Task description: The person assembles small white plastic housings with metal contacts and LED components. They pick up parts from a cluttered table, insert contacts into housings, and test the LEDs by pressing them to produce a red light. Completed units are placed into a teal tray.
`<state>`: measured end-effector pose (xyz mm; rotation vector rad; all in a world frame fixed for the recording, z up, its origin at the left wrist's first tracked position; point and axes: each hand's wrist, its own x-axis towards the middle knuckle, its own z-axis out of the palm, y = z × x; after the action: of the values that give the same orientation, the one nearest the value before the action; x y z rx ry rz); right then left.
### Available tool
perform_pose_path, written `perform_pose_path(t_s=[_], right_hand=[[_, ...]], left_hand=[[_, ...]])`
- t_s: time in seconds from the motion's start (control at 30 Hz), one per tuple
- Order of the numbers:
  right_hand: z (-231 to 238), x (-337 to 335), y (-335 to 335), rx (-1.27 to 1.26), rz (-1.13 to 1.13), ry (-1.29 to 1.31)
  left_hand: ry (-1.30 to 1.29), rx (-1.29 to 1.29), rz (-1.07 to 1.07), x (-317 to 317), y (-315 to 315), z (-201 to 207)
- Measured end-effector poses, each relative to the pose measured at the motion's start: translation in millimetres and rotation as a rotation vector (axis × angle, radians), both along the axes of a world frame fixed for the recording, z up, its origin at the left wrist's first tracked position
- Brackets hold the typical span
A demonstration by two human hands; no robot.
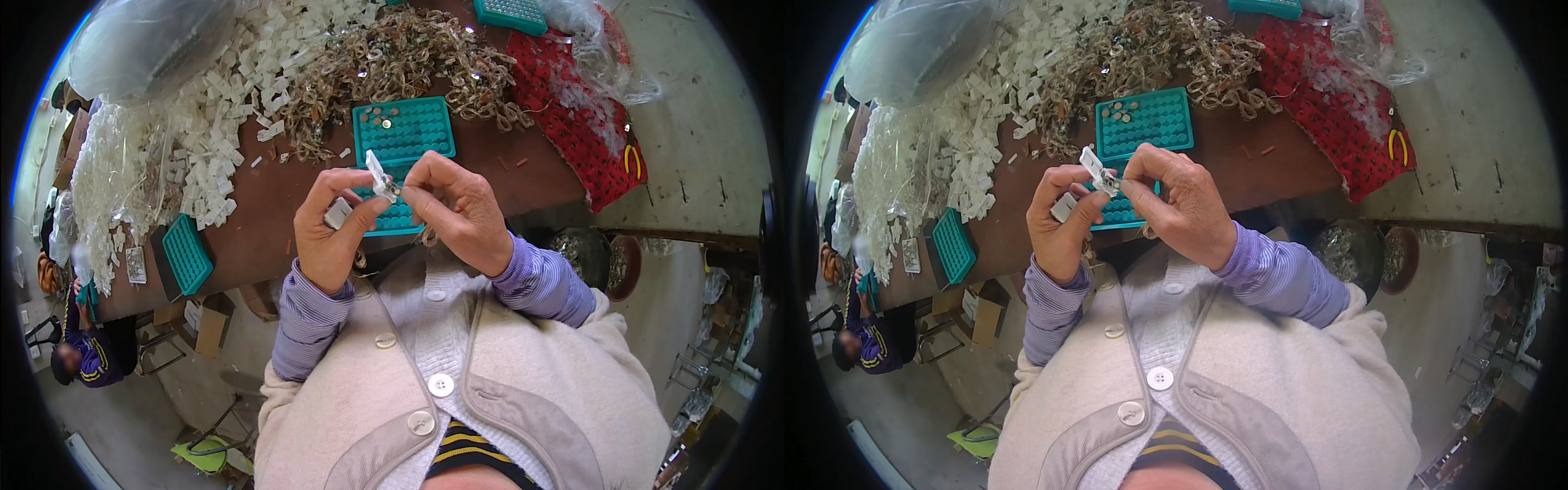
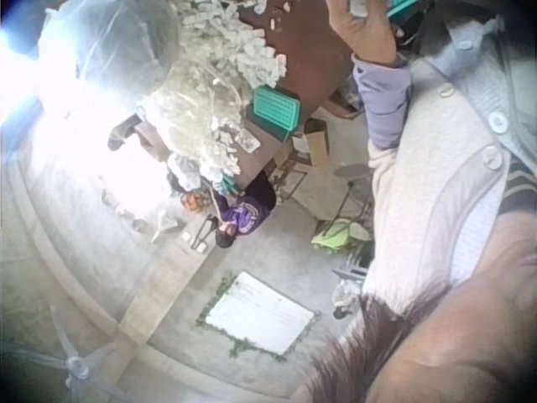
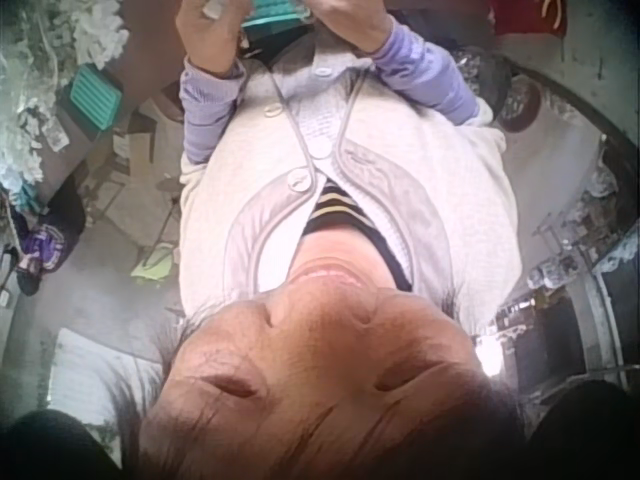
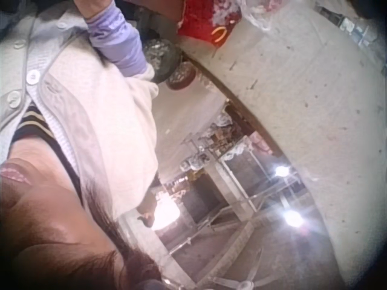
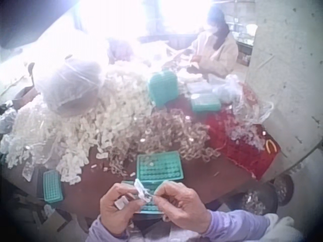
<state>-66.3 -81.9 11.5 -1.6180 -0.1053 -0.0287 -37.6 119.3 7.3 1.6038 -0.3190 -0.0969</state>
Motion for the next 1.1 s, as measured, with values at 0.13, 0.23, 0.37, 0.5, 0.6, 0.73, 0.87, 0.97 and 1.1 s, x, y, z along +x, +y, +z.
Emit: perform_pose_path(t_s=[0.13, 0.23, 0.37, 0.5, 0.6, 0.73, 0.87, 0.97, 1.1], right_hand=[[5.3, -1.0, -10.7, 0.046, 0.167, 0.100], [7.2, -2.9, -17.1, 0.077, 0.205, 0.063], [9.1, -8.0, -29.6, -0.063, 0.246, -0.069], [9.5, -9.5, -49.1, -0.391, 0.277, -0.384], [6.4, -14.0, -57.3, -0.539, 0.204, -0.454], [-1.9, -19.3, -58.1, -0.685, -0.113, -0.629], [-11.6, -19.2, -53.6, -0.653, -0.202, -0.536], [-16.6, -15.6, -47.8, -0.626, -0.211, -0.518], [-17.7, -5.2, -40.0, -0.627, -0.268, -0.641]], left_hand=[[-0.033, -0.020, -0.053, 4.4, 1.6, -4.8], [-0.172, 0.049, -0.083, 6.4, -0.9, -7.9], [-0.264, 0.121, -0.138, 6.9, -8.4, -2.7], [-0.157, 0.221, -0.252, 7.4, -18.0, 7.8], [-0.130, 0.342, -0.238, -1.3, -29.6, 10.2], [0.104, 0.183, -0.129, -13.7, -48.0, 7.3], [0.436, -0.081, -0.076, -12.5, -49.3, 8.3], [0.571, -0.281, -0.080, -8.3, -49.7, 2.3], [0.483, -0.107, -0.014, -6.8, -44.7, -7.2]])
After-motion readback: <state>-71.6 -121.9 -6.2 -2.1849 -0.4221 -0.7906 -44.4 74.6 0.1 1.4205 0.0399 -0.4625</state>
